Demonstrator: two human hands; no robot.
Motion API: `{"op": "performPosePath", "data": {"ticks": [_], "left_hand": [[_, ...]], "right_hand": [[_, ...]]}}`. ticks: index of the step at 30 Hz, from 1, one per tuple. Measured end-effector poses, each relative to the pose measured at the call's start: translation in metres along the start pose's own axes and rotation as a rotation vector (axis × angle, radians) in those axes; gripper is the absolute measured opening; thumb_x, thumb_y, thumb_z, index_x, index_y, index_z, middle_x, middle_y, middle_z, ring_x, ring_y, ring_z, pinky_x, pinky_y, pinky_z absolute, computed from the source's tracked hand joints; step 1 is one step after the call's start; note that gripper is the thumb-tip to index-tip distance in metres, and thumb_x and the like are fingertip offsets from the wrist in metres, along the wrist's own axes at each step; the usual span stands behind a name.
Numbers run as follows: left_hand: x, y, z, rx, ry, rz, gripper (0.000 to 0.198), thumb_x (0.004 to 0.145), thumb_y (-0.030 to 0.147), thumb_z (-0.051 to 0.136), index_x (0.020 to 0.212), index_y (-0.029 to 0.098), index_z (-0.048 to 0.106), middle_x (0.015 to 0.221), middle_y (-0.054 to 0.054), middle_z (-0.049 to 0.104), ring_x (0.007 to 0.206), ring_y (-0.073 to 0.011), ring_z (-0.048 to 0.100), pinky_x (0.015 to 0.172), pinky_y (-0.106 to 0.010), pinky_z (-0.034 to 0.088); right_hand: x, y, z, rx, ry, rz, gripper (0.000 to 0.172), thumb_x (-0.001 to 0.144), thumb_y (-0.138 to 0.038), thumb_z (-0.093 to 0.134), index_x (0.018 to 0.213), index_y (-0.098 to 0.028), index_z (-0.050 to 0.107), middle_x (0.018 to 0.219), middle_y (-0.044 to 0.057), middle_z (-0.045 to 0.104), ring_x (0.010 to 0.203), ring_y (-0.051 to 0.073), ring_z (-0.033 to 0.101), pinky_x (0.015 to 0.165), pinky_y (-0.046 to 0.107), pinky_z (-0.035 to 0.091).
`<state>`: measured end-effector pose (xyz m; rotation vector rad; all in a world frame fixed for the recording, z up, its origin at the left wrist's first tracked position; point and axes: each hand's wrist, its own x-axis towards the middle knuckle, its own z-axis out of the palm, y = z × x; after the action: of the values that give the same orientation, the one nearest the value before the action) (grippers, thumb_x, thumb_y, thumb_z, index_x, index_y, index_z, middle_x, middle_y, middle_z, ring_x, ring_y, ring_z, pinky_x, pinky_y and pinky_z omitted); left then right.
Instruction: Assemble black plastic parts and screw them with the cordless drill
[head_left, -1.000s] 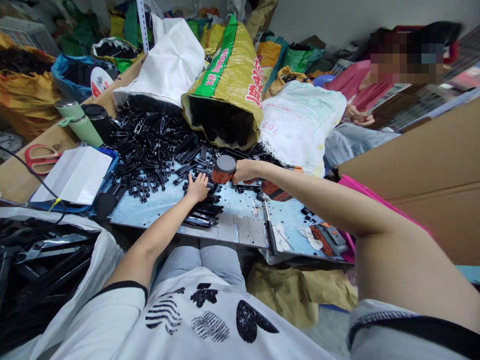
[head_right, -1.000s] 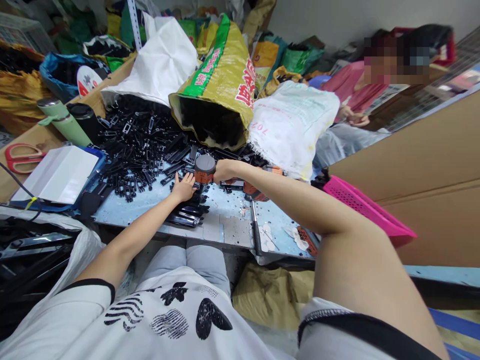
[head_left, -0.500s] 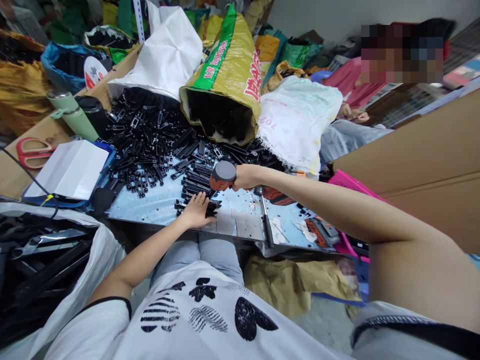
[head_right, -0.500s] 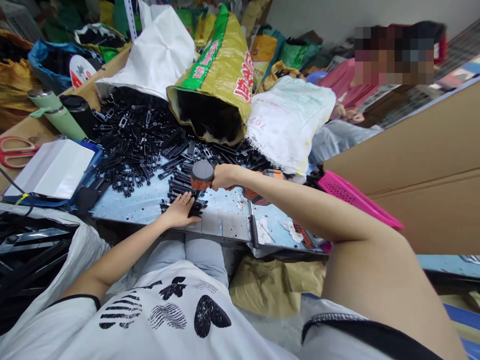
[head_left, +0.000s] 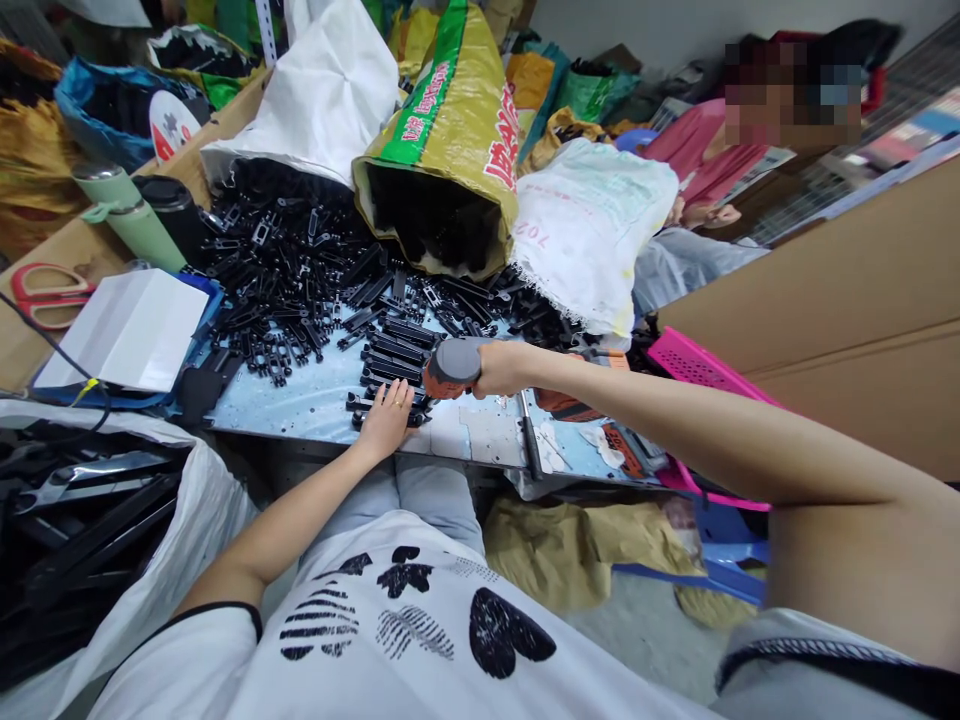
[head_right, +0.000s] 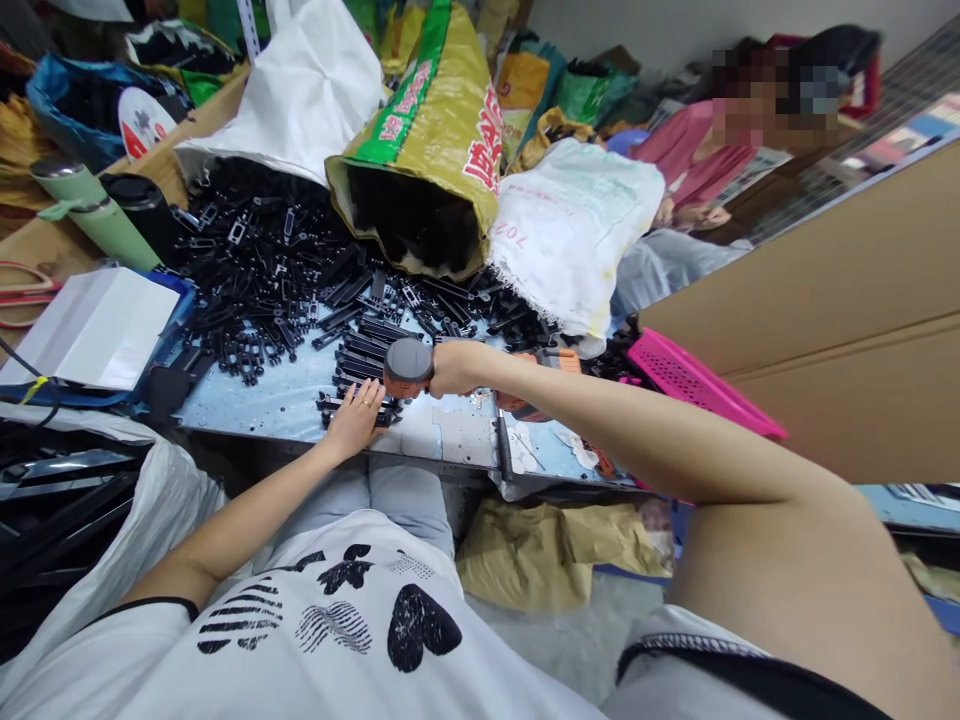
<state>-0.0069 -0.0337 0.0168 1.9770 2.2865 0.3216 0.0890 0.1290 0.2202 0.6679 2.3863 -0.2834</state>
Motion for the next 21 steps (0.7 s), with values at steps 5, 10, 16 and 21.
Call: {"op": "performPosePath", "data": {"ticks": [5, 10, 16, 21], "left_hand": [[-0.004, 0.001, -0.002, 0.019, 0.040, 0.011, 0.073, 0.082, 0.041, 0.057, 0.140, 0.003, 0.034, 0.148, -0.021, 0.029, 0.141, -0.0303, 0.019, 0.115, -0.046, 0.013], [-0.003, 0.000, 0.002, -0.006, 0.049, 0.006, 0.072, 0.082, 0.038, 0.057, 0.140, 0.003, 0.035, 0.146, -0.022, 0.033, 0.141, -0.0307, 0.019, 0.115, -0.046, 0.013], [-0.003, 0.001, 0.000, -0.021, 0.073, 0.019, 0.071, 0.084, 0.038, 0.055, 0.142, 0.005, 0.032, 0.149, -0.021, 0.026, 0.141, -0.0316, 0.018, 0.114, -0.048, 0.011], [-0.005, 0.002, 0.002, -0.104, 0.180, 0.121, 0.048, 0.090, 0.040, 0.047, 0.128, 0.012, 0.051, 0.141, -0.017, 0.042, 0.136, -0.0305, 0.030, 0.112, -0.050, 0.017]], "right_hand": [[-0.016, -0.013, 0.002, -0.166, 0.050, -0.061, 0.023, 0.060, -0.032, 0.067, 0.078, -0.018, 0.071, 0.071, 0.005, 0.067, 0.071, 0.021, 0.064, 0.059, 0.026, 0.044], [-0.013, -0.029, 0.010, -0.126, -0.029, -0.034, 0.018, 0.060, -0.028, 0.066, 0.072, -0.015, 0.070, 0.066, 0.006, 0.066, 0.066, 0.022, 0.064, 0.059, 0.027, 0.045], [-0.031, 0.018, 0.051, 0.283, 0.139, -0.085, 0.026, 0.057, -0.027, 0.071, 0.080, -0.017, 0.069, 0.063, 0.002, 0.063, 0.063, 0.020, 0.062, 0.057, 0.027, 0.046], [-0.042, 0.122, 0.088, 0.931, 0.332, 0.116, 0.031, 0.060, -0.029, 0.073, 0.086, -0.015, 0.065, 0.052, -0.001, 0.055, 0.045, 0.013, 0.050, 0.047, 0.027, 0.043]]}}
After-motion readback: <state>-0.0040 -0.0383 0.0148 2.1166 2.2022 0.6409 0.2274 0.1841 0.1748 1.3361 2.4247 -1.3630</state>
